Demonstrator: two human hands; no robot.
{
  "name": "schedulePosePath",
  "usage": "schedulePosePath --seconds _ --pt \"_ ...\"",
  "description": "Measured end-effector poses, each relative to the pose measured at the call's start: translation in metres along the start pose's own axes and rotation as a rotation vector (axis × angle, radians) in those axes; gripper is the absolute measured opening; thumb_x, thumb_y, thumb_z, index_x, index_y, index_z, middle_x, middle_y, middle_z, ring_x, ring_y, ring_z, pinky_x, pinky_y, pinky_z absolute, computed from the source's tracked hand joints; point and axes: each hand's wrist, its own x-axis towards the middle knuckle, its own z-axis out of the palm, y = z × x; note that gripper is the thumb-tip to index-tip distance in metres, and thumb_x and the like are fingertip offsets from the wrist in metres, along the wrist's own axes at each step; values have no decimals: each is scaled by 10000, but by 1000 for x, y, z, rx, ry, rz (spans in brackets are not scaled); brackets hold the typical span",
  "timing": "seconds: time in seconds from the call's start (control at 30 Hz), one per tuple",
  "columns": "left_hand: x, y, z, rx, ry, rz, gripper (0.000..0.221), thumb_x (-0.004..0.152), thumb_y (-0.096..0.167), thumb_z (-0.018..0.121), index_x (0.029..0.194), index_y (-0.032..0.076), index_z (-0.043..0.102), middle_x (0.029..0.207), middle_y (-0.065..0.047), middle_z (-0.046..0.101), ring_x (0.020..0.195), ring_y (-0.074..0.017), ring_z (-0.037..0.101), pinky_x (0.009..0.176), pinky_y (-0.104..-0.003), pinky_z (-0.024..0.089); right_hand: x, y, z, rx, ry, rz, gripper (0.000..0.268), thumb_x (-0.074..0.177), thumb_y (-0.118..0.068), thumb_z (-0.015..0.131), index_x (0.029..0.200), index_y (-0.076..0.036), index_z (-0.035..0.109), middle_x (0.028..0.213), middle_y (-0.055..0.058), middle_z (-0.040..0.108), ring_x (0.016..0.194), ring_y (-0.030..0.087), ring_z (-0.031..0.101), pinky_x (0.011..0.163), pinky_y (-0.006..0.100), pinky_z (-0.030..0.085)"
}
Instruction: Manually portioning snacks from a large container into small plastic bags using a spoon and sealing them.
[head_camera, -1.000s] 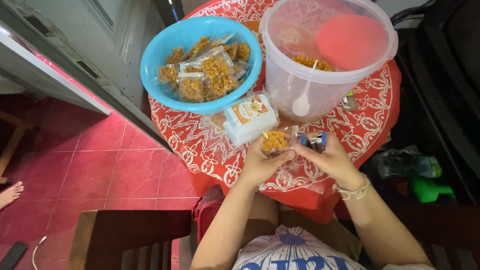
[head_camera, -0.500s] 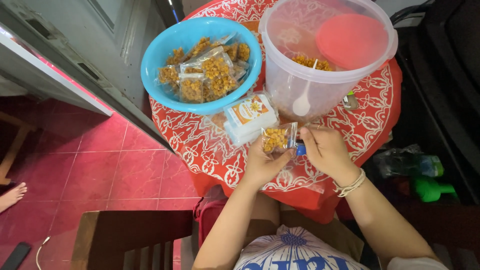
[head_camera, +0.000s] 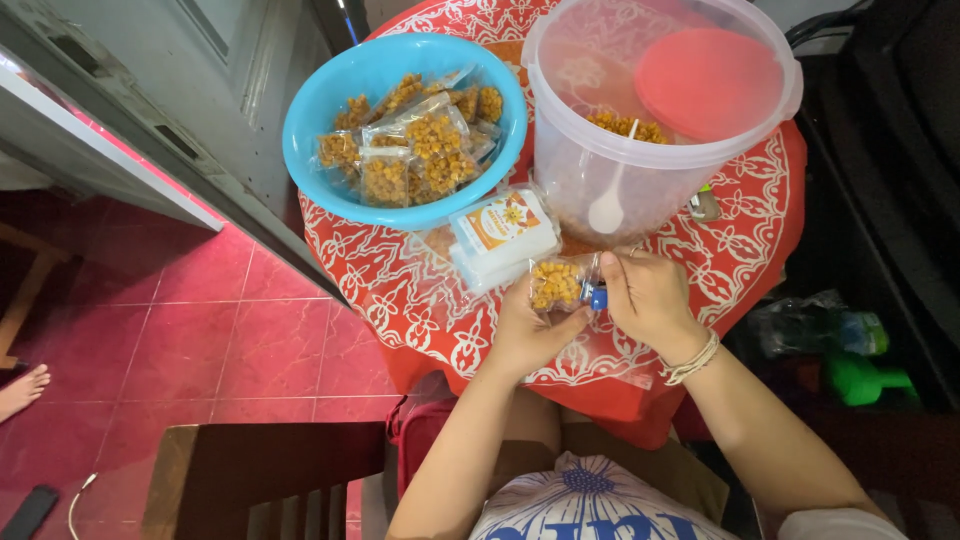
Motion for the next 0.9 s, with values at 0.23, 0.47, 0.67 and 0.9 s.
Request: schedulePosePath --seconds 0.23,0.47,0.67,0.9 --pt "-4 15 9 -29 -21 40 462 796 -21 824 1221 -17 642 1041 -164 724 999 -221 699 789 -365 641 1 0 2 22 8 44 544 1092 -205 469 563 -87 516 525 141 553 589 378 642 513 401 495" --pt "-1 48 17 193 110 80 240 1041 212 621 997 -3 716 879 -139 677 864 -191 685 770 -371 611 0 17 -5 14 -13 60 401 1051 -213 544 672 -93 600 592 129 599 649 380 667 561 412 525" --pt "2 22 11 136 131 3 125 987 139 705 935 28 725 818 -39 618 794 -104 597 729 -264 550 -8 36 7 -120 54 -29 228 941 -239 710 744 -138 657 637 66 611 678 299 681 637 379 555" --pt "3 0 1 -19 182 -62 83 939 34 728 990 8 668 792 -51 660 734 -110 683 677 -234 595 -12 23 -14 154 333 0 207 1029 -123 683 826 -107 716 700 46 635 704 266 648 699 341 524"
